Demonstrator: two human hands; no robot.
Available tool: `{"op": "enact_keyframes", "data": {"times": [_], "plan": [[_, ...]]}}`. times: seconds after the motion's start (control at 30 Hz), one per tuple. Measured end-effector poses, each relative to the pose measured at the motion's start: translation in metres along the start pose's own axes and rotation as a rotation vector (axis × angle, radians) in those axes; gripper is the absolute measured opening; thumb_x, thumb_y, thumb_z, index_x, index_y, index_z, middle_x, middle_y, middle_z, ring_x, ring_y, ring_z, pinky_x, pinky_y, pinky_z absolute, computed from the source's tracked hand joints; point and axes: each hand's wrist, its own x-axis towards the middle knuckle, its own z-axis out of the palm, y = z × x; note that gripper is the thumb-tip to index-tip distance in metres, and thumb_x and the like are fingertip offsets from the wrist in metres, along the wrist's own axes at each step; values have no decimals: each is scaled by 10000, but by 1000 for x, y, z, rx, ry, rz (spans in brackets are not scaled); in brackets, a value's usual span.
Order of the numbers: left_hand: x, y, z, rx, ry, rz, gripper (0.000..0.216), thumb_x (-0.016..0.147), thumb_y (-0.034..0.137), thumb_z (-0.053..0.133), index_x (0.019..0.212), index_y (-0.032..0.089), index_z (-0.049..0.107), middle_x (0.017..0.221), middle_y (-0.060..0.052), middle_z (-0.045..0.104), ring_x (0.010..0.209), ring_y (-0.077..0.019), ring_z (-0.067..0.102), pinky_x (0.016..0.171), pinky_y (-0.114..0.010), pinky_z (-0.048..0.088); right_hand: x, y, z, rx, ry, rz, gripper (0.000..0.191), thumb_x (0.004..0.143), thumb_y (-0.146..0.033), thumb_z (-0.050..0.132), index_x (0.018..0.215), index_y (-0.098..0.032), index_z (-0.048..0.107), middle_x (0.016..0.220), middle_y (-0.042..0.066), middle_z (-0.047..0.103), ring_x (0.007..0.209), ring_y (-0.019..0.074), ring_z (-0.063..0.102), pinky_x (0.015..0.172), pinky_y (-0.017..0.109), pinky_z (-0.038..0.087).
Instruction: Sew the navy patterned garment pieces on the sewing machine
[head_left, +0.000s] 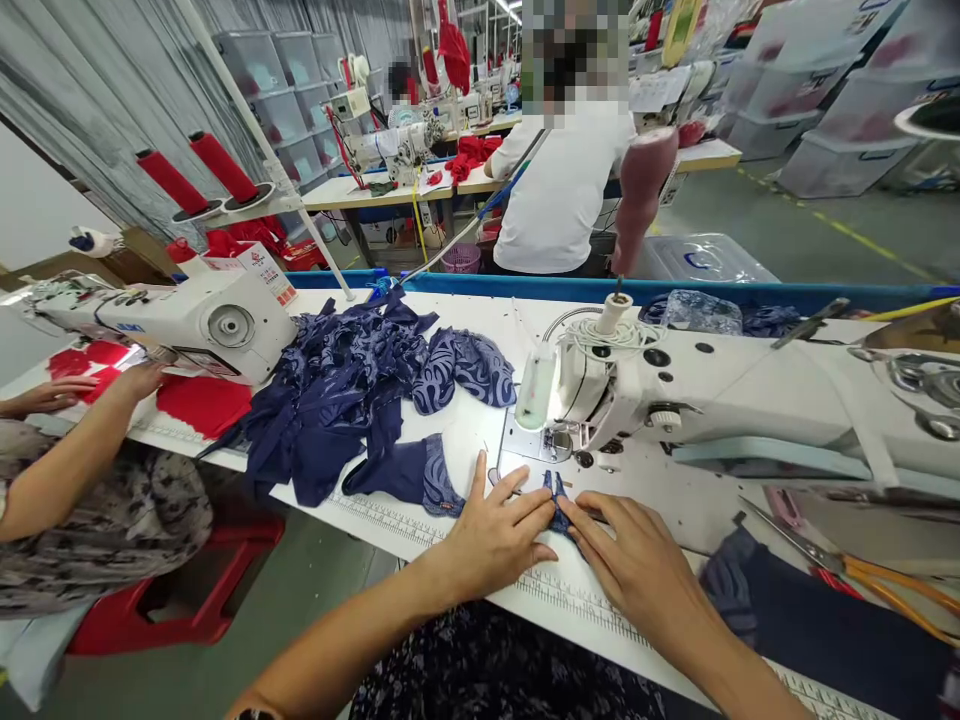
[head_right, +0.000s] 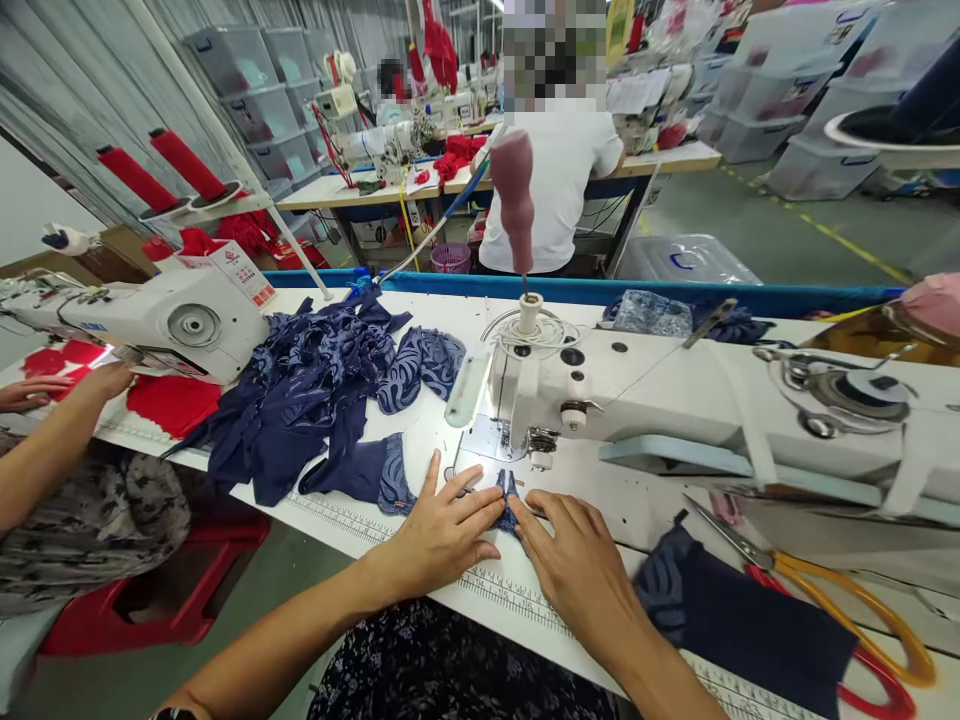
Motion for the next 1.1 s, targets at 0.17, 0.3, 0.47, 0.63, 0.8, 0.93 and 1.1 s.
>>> {"op": "enact_keyframes", "data": {"times": [0.17,0.3,0.47,0.63,0.8,0.93,1.1], "plan": [[-4,-1,-3,4,-17,12,499,883,349,660,1360,286,527,1325,-114,616,1382,-355,400,1126,-686,-82,-5,-8,-5,39,-23,-9,281,968,-158,463,1200,-118,617,1025,114,596,946,225,557,826,367,418],[-5,0,-4,-47,-76,8,527,886,373,651,1388,307,500,1342,-108,604,1397,-363,374,1109,-665,-167,-5,-13,-9,77,1,-33,243,965,-128,463,1151,-104,618,951,84,589,876,196,538,830,358,390],[-2,1,-3,-5,-109,47,535,905,369,627,1411,294,472,1356,-114,592,1393,-373,376,1094,-701,-146,-8,-9,-6,78,-8,9,265,977,-115,445,1198,-111,593,892,54,576,818,175,514,802,350,384],[-3,0,-3,5,-61,59,474,888,340,657,1347,315,543,1310,-104,627,1376,-362,407,1113,-713,-67,-12,-9,-4,81,-31,27,262,967,-124,492,1208,-122,595,872,50,571,810,184,508,799,363,385],[-6,-1,-1,85,-46,103,472,887,353,661,1340,281,553,1232,-109,670,1347,-359,446,1133,-711,18,-13,-11,-5,82,10,10,262,955,-104,508,1200,-84,599,864,59,563,805,183,489,811,367,379],[-9,-9,8,307,-25,179,442,938,443,569,1318,218,550,1233,-95,667,1360,-322,425,1144,-710,34,-12,-12,-5,96,44,16,261,958,-91,488,1187,-92,612,856,54,564,805,182,487,824,371,375],[-8,-10,10,486,-29,244,410,983,474,471,1256,186,577,1312,-90,620,1400,-290,368,1149,-696,-56,-11,-13,-6,104,30,31,254,963,-104,486,1179,-95,618,840,51,561,796,182,485,813,367,375]]}}
